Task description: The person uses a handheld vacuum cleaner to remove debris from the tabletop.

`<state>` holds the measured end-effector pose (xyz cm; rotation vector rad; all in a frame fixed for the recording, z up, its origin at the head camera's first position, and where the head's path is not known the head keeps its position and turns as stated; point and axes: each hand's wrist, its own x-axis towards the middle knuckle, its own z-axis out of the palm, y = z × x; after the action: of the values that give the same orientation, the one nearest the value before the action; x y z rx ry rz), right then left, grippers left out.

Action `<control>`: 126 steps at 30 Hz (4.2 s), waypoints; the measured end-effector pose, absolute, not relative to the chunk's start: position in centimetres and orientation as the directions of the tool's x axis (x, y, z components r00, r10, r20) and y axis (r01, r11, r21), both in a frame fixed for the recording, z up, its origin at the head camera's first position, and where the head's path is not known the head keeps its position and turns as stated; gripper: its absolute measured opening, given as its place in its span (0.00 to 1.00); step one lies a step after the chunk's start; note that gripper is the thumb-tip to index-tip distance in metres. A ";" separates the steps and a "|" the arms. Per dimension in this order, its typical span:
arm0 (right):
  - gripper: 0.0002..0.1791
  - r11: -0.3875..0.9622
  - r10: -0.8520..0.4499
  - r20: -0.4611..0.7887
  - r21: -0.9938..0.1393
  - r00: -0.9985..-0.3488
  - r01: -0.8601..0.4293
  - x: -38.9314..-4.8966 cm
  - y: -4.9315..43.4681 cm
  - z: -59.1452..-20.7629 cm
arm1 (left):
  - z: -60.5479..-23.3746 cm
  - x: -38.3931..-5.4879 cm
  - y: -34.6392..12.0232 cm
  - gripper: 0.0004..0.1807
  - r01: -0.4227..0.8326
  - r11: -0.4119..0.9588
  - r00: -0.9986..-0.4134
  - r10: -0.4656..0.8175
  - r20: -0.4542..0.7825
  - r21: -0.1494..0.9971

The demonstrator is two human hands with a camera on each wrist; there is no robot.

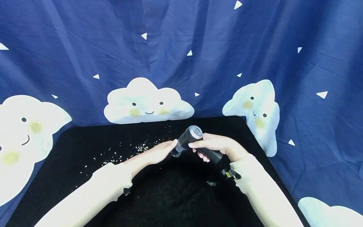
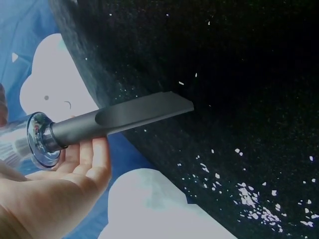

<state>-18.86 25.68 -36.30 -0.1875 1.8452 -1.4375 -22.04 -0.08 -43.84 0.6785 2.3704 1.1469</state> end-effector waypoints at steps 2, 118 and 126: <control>0.16 0.352 -0.548 -0.479 -0.876 -0.685 0.331 -18.9 25.7 -36.4 | -43.9 -22.0 -0.1 0.38 0.243 0.541 -0.793 0.589 -0.156 0.805; 0.19 0.525 -0.462 -0.470 -0.828 -0.753 0.195 -20.0 27.5 -33.9 | -43.8 -23.3 2.8 0.39 0.279 0.465 -0.799 0.597 -0.065 0.840; 0.18 0.559 -0.447 -0.459 -0.813 -0.768 0.161 -20.2 27.4 -34.0 | -44.1 -24.1 2.9 0.40 0.287 0.457 -0.795 0.604 -0.057 0.842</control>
<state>-20.22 27.36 -33.96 -0.2282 2.1439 -1.2066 -24.10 2.94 -44.07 0.7548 2.3624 1.2676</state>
